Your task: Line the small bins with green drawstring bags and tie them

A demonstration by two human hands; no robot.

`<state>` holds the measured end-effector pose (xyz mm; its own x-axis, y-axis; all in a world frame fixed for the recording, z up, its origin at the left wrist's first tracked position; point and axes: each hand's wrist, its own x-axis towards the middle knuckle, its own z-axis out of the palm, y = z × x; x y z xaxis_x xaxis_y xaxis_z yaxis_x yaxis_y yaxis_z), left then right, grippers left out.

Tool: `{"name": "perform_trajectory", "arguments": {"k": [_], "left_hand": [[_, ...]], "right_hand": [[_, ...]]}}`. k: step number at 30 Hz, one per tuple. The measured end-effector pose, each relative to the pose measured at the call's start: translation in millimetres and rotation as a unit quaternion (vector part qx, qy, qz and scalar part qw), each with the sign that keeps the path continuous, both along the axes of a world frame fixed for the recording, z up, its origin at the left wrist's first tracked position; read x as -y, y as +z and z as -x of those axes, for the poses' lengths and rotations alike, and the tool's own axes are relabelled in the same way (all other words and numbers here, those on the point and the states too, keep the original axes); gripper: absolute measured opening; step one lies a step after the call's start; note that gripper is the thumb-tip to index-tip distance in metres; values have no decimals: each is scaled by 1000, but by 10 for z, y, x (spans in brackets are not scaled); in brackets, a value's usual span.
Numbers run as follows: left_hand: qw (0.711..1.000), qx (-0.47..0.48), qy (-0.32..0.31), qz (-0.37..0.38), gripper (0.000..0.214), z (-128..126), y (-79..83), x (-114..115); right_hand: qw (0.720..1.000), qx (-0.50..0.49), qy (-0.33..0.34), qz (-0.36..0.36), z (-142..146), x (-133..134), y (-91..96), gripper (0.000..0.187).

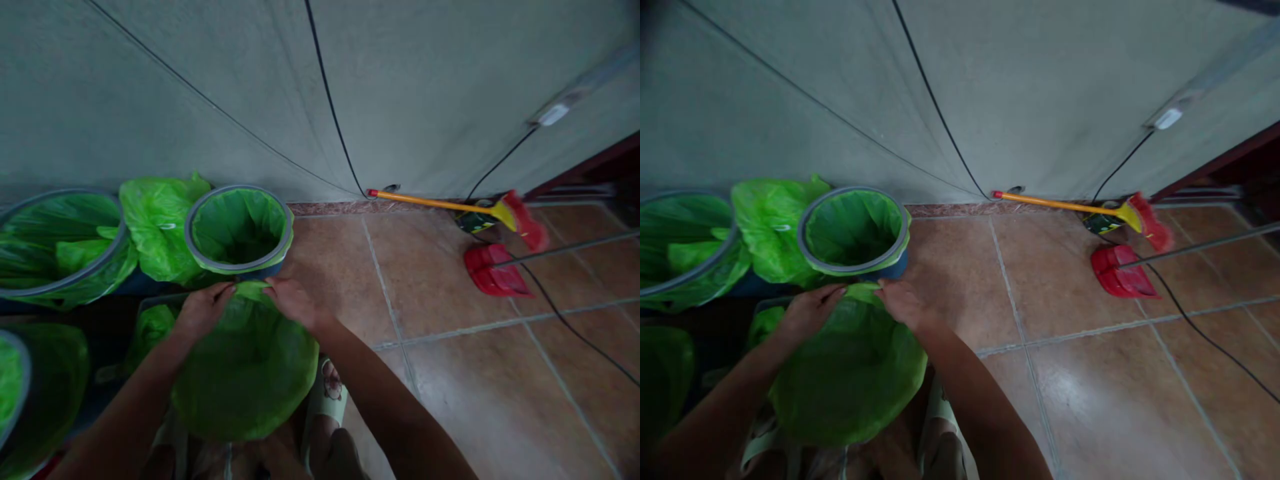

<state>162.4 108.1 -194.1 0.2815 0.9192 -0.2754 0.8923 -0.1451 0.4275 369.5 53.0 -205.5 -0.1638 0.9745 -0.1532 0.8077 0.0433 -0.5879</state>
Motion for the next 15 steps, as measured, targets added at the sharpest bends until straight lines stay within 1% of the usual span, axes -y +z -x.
{"name": "perform_trajectory", "arguments": {"k": [2,7,9,11,13,15], "left_hand": [[1000,-17,-16,-17,40,41,-10,32],[992,-107,-73,3,45,117,-6,2],[987,-140,-74,2,46,116,-17,1],[986,-150,-73,1,46,103,-25,8],[989,-123,-82,2,51,97,-21,9],[994,-68,-82,4,67,120,-1,-11]], "right_hand": [[1000,4,8,11,-23,28,-7,18],[999,31,-14,36,-30,59,26,25],[998,34,-22,42,-30,90,46,27],[997,36,-38,58,-36,165,47,26],[994,29,-83,70,-48,303,21,25],[985,6,-161,57,-65,499,-18,27]]}}
